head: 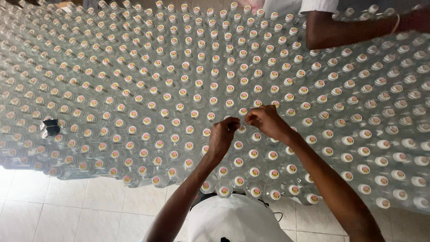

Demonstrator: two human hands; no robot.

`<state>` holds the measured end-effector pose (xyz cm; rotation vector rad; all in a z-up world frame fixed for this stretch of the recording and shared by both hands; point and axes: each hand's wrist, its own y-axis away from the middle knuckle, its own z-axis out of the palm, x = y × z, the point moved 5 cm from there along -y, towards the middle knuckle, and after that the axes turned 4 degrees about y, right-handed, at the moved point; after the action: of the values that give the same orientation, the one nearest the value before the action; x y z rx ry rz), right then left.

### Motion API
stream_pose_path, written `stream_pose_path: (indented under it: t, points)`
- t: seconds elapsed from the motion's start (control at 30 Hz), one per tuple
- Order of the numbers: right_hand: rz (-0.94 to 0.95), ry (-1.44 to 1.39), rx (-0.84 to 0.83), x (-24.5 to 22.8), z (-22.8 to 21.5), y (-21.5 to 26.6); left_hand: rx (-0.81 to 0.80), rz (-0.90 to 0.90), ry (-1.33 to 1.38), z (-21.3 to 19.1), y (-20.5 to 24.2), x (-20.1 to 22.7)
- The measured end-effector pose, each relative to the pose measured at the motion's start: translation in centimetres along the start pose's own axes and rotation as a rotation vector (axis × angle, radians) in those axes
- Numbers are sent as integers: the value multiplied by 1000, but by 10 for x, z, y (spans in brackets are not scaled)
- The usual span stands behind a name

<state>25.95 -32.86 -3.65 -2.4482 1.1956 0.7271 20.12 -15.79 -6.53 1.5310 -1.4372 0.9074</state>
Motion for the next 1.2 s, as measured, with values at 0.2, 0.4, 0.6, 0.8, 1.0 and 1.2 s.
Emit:
stream_pose_path:
  t: [0.2,0.4,0.6,0.8,1.0,1.2]
  points:
    - [-19,125,-63,-8,-3,2,-21,-12,-70,2,0,-3]
    - [-149,230,-79,-7,5,5,-97,34,-226,7,5,-1]
    - [-254,214,-99,-8,10,5,-110,92,-345,8,14,18]
    - [-186,281,-120,-10,14,11,-139,49,-335,6,23,26]
    - [-134,317,-175,-4,30,15,-61,9,-32,-10,22,15]
    - [-66,231,-54,-31,1,25,50,-411,1015,-49,66,23]
